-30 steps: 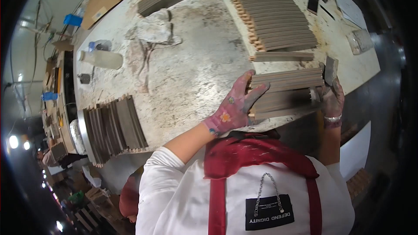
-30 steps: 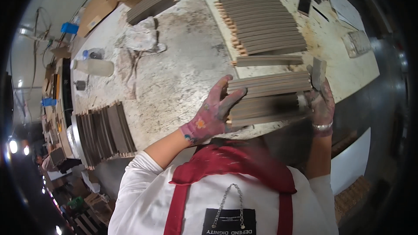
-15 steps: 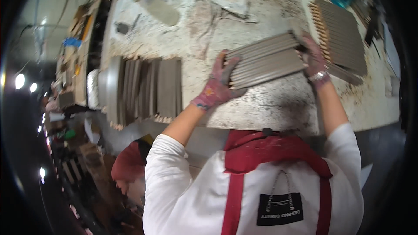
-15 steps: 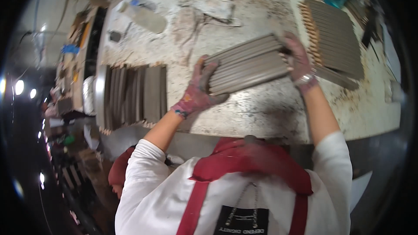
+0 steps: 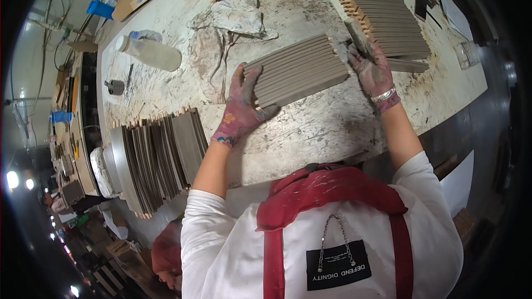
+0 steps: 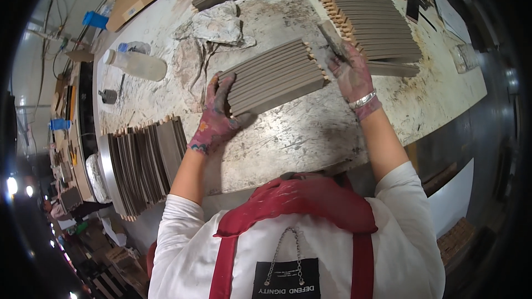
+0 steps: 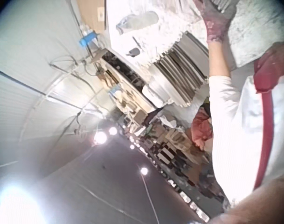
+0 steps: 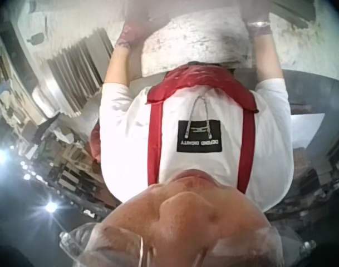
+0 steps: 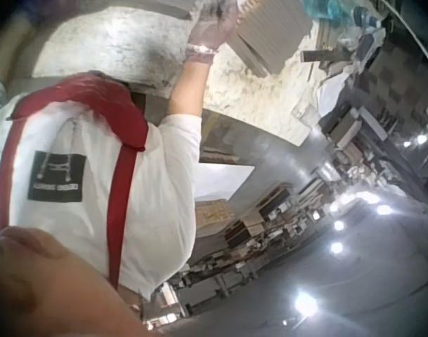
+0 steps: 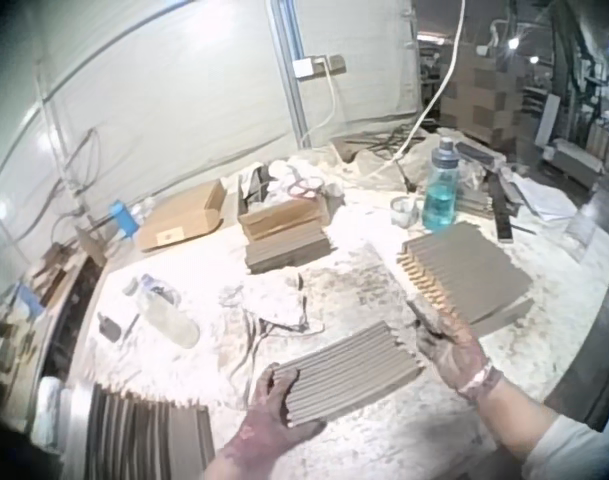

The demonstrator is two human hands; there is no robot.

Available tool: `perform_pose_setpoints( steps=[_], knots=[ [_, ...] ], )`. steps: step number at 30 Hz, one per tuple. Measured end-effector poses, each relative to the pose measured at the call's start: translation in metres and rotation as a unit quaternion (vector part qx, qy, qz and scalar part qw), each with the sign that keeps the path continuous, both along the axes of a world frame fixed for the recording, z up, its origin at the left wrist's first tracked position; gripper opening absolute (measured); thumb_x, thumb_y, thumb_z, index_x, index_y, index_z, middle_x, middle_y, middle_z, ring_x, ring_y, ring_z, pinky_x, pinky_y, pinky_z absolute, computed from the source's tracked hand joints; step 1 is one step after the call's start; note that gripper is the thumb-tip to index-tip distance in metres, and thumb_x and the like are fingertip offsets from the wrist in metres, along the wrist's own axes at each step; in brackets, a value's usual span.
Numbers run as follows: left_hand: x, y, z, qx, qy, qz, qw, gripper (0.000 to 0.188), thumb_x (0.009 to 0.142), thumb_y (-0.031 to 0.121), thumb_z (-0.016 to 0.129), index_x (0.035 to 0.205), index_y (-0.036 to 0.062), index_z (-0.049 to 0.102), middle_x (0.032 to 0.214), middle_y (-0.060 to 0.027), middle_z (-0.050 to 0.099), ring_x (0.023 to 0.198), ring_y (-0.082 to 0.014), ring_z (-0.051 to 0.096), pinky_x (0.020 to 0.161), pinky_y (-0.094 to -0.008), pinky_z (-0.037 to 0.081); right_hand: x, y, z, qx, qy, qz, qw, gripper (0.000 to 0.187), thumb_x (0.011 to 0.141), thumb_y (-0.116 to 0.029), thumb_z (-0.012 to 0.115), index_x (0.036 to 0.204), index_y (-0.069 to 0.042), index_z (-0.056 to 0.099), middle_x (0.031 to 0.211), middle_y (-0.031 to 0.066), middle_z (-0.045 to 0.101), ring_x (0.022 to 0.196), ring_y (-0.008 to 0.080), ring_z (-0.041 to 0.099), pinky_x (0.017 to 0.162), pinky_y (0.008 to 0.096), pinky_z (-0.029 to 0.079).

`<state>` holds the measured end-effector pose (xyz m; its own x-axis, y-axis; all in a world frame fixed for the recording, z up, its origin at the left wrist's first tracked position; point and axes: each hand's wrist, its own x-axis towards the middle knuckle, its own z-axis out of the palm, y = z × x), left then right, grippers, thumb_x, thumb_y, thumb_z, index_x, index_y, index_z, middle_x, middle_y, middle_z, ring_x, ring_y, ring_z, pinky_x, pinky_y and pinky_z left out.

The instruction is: The person sands the surfaces and edges of several rectangular wood slats by hand using a small sanding block. They repeatedly pick up new slats, sand both sides and the ends, and place them into stacks.

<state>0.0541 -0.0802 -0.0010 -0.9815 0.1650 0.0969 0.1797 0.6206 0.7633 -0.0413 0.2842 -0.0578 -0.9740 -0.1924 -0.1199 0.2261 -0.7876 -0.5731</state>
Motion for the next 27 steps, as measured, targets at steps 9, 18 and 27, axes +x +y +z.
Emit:
perform_pose_setpoints(
  steps=[9,18,27],
  knots=[
    [0.022,0.045,0.021,-0.288,0.216,-0.063,0.931,0.085,0.079,0.047,0.076,0.147,0.0076,0.045,0.153,-0.0163,0.038,0.146,-0.0402,0.027,0.121,-0.0578,0.017,0.078,-0.008,0.001,-0.070,-0.153,-0.061,0.984,0.030,0.104,-0.023,0.052,0.127,-0.003,0.055,0.117,0.0127,0.064,0.106,0.0278,0.062,0.097,0.0445,0.053],
    [0.045,0.048,-0.005,-0.336,0.325,-0.088,0.880,0.053,0.083,0.014,0.060,0.136,0.0143,0.058,0.125,-0.0053,0.057,0.123,-0.0255,0.050,0.099,-0.0465,0.043,0.101,0.010,0.025,-0.010,-0.153,-0.072,0.986,0.038,0.104,-0.024,0.051,0.136,-0.003,0.049,0.117,0.0147,0.063,0.107,0.0280,0.063,0.098,0.0421,0.053],
    [-0.028,0.043,0.025,-0.277,0.077,-0.036,0.957,0.042,0.088,0.018,0.066,0.130,0.0161,0.062,0.118,-0.0114,0.060,0.111,-0.0307,0.057,0.089,-0.0431,0.049,0.130,0.025,0.000,-0.002,-0.100,-0.004,0.995,0.036,0.101,-0.023,0.057,0.133,-0.005,0.053,0.115,0.0137,0.065,0.102,0.0252,0.066,0.093,0.0400,0.055]
  ],
)
